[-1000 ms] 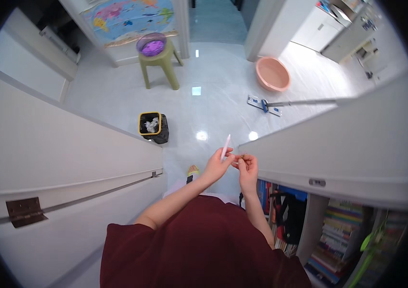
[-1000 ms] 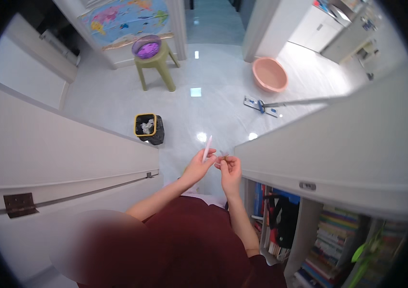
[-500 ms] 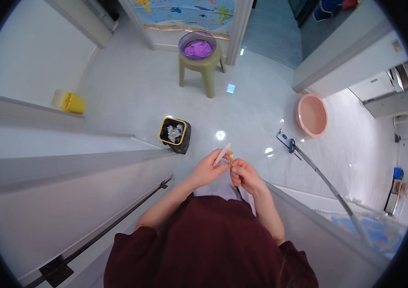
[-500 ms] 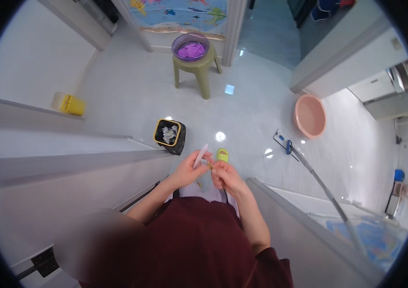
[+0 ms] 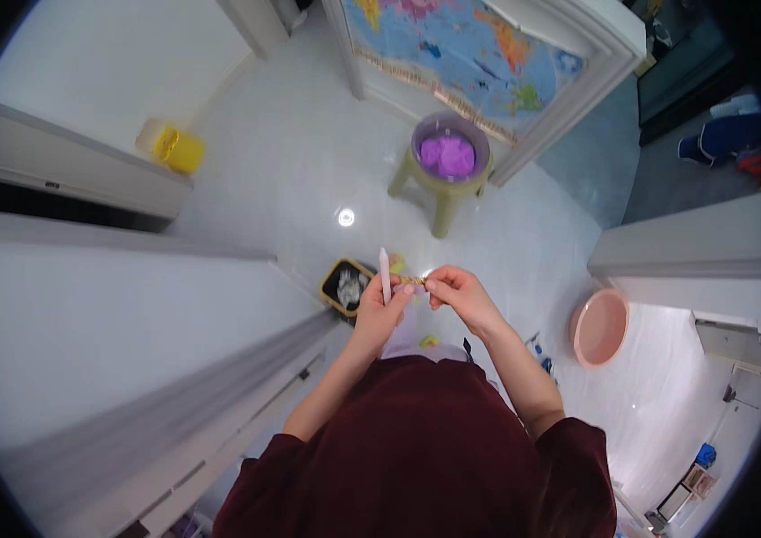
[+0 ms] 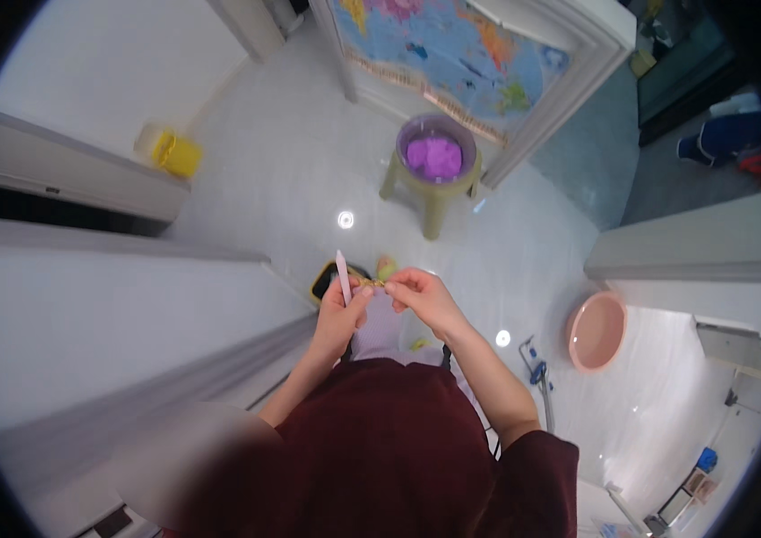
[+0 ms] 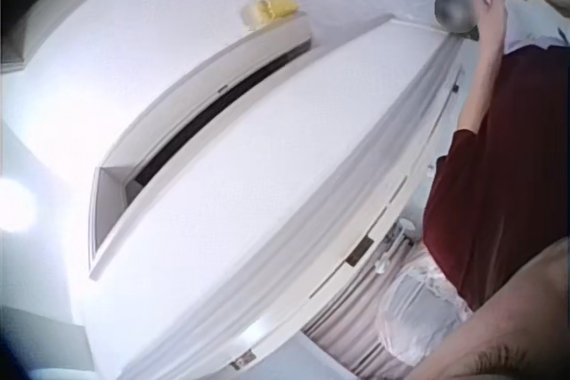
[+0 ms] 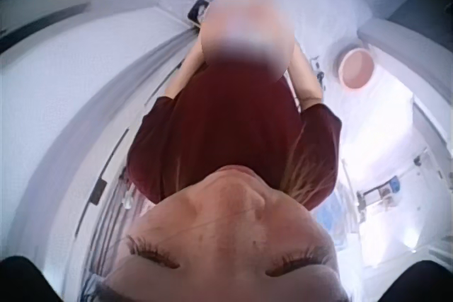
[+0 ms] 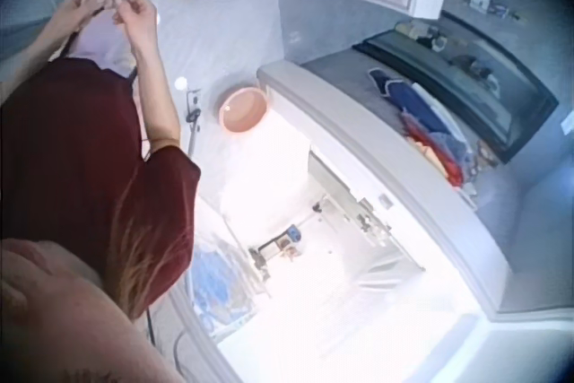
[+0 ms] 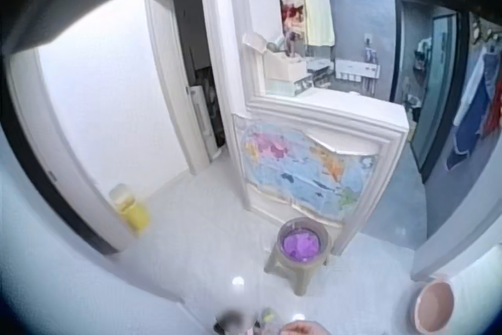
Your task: The person organizes a child's room by placing a book on a shelf, arranging toys in a drawer, and unplugging a cable. They then wipe a desk surface with a tissue and discard it. Finally, they wash a purple cloth in a sink.
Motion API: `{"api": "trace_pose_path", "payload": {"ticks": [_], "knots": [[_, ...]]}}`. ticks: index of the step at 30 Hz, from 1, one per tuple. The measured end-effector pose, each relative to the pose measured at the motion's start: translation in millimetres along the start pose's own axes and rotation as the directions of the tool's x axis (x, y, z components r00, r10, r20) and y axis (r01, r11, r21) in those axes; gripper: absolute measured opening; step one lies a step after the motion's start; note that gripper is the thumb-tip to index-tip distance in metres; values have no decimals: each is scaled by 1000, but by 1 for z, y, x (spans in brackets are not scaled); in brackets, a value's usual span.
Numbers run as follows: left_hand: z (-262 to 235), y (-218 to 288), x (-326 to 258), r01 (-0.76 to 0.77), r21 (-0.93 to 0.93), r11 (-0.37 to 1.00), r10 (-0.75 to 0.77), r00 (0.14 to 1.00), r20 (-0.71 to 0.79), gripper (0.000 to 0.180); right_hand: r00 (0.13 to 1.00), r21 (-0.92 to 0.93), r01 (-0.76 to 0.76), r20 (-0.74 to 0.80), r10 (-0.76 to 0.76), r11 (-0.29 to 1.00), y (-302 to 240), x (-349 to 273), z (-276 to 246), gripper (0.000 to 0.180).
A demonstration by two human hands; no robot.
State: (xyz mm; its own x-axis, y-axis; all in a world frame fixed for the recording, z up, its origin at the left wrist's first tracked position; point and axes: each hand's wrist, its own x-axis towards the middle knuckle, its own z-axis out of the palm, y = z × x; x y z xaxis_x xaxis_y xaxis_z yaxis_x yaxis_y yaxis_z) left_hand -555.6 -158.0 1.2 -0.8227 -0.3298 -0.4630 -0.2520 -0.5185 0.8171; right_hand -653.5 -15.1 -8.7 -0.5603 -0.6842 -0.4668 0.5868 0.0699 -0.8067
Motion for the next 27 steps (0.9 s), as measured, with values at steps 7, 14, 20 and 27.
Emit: {"api": "trace_pose_path", "payload": {"ticks": [7,14,20,27], "knots": [[16,119,137,-60,179,982,27,983,183,17,985,23,122,-128,-118,992,-98,113,-18,16],[13,196,249,-68,77,995,54,982,180,23,974,-22,208,-90,-209,978,-197,224,-18,16],[7,261,320,-215,176,961,190,970,149,26,972,-15,236,14,-236,972,-262,320,-16,14],[2,330,410,-268,159,950,246,958,145,25,909,-57,411,-54,-414,910,-357,405,-24,10]]}}
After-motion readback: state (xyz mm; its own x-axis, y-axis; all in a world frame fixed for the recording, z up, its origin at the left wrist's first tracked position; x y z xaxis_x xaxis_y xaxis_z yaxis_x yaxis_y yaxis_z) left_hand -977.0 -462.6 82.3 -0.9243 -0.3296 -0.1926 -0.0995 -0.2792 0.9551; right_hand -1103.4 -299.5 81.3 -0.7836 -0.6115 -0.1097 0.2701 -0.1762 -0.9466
